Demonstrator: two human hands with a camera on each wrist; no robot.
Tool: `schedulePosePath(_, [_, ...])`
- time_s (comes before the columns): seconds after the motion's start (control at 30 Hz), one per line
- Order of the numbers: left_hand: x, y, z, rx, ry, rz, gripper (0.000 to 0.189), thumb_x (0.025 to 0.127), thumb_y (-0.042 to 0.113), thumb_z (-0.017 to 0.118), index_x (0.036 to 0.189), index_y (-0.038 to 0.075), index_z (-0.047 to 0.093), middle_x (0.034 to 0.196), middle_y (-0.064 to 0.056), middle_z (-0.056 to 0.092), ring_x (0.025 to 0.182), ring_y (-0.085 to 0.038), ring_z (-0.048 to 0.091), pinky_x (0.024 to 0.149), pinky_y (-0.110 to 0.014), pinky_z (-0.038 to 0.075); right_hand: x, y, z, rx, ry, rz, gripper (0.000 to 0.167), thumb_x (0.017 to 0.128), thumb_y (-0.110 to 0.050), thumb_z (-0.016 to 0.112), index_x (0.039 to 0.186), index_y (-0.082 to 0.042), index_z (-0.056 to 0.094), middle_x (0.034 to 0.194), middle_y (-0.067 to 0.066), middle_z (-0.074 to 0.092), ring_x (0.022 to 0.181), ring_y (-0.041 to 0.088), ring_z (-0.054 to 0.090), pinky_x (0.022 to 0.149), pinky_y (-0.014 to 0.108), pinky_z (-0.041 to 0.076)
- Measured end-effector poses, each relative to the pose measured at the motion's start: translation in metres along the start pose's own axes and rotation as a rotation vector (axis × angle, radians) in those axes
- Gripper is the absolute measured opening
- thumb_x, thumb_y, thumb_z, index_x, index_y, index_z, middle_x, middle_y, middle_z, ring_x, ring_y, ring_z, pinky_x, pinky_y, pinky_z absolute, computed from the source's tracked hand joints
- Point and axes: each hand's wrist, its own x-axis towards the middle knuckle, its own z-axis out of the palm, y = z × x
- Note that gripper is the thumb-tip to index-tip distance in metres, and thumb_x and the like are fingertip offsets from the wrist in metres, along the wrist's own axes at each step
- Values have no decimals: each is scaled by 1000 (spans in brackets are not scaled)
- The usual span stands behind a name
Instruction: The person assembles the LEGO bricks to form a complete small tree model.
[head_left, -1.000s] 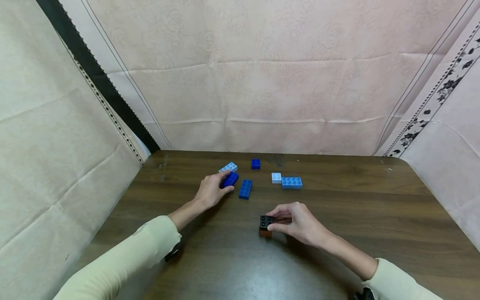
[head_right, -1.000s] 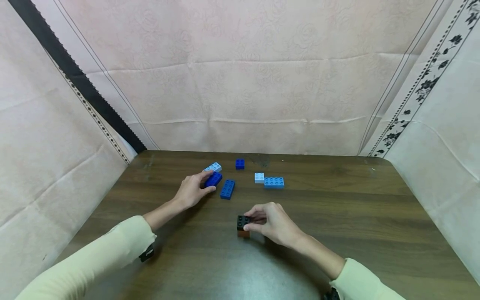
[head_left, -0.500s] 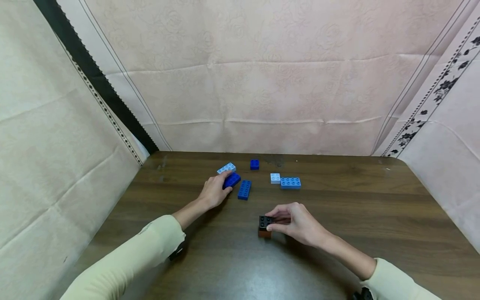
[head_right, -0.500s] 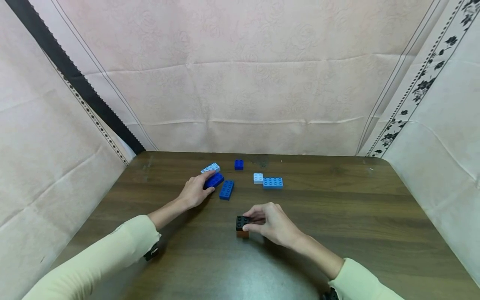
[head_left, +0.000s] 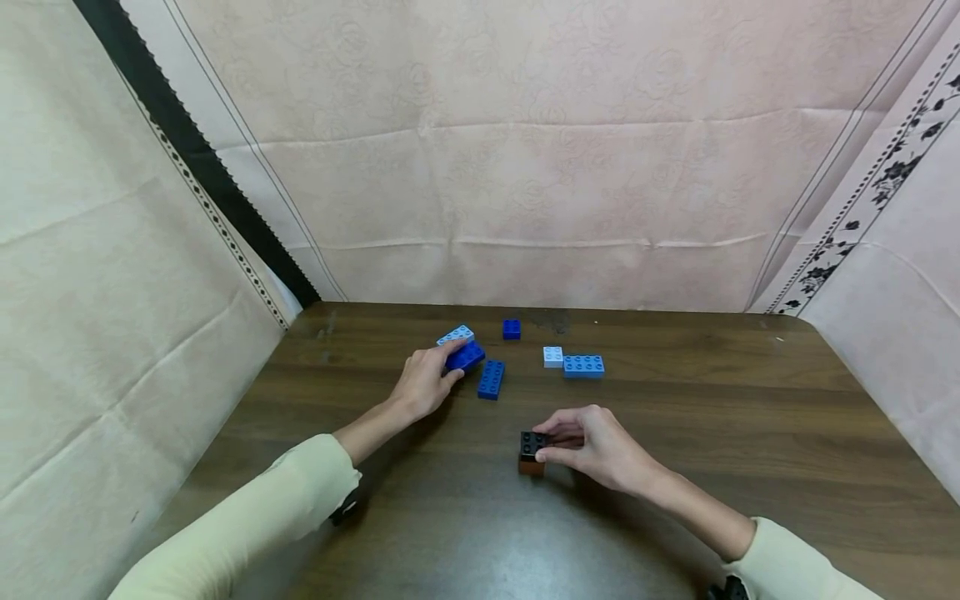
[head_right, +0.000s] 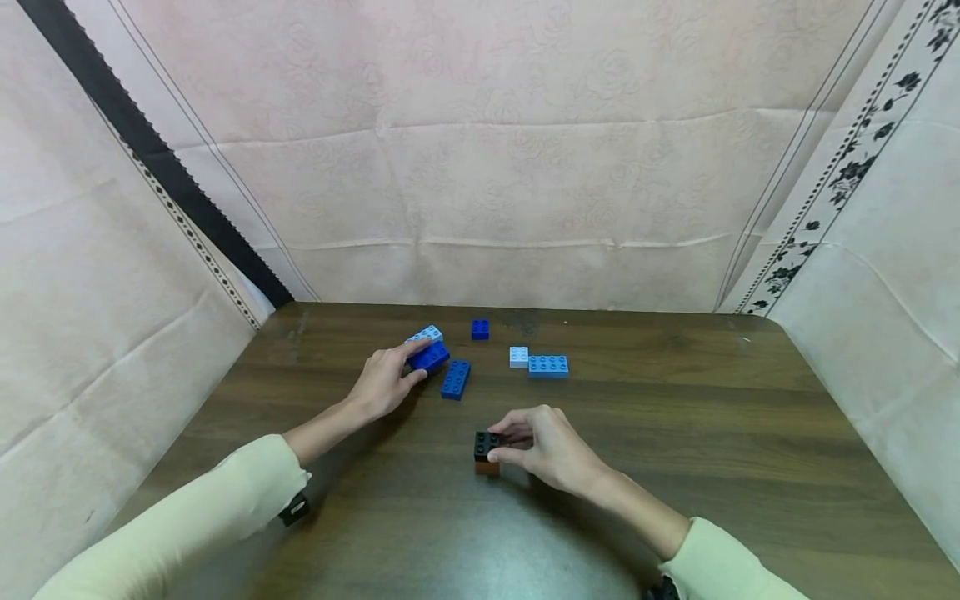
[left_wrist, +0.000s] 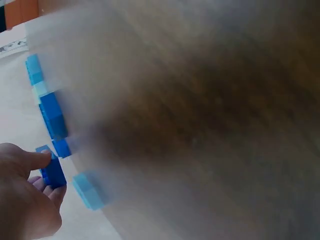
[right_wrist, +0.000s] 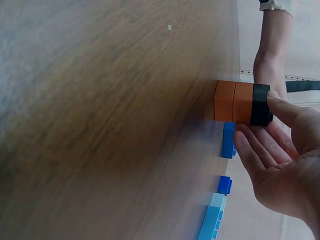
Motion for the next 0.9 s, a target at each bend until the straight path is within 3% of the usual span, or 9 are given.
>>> schedulePosePath(0.13, [-5,9,-7,-24,-18,59,53,101,10,76,151,8,59,137,-20,68,90,-26,70,78,-42,59,0,0,0,-3,1,-3,24,95,-10,82,116,-2,77,111,8,78,102,22,76,87,31,61])
schedulePosePath(0.2, [-8,15,-10,-50,-33,94,52,100,10,76,149,7,60,136,-18,70,85,-23,69,73,-38,57,0,0,0,-5,1,-2,24,95,-10,82,116,-2,77,111,8,78,102,22,76,88,32,61])
schedulePosePath(0.3, [-14,24,-13,-94,-54,142,50,100,11,77,147,6,62,138,-17,69,103,-23,74,85,-39,62,0,0,-1,-6,1,5,24,95,-11,82,116,-3,77,112,8,78,103,22,76,88,32,61])
schedulePosePath(0.43, [-23,34,-14,-153,-82,204,48,99,12,78,145,5,63,138,-17,69,121,-29,70,98,-45,58,0,-1,-1,-11,-1,10,24,95,-11,82,116,-3,77,112,8,78,103,21,76,88,32,62])
schedulePosePath(0.7, [-38,52,-16,-226,-111,311,43,98,17,80,140,11,69,133,-15,72,119,-28,71,97,-46,59,0,0,-1,-13,-9,6,23,96,-11,82,116,-2,76,111,8,78,102,21,76,88,33,62])
schedulePosePath(0.9, [-46,60,-17,-309,-192,369,41,98,19,80,138,13,71,128,-6,75,114,-14,72,95,-37,60,0,1,-1,-19,-17,-14,23,96,-12,81,117,-2,76,111,8,78,103,22,76,88,33,62])
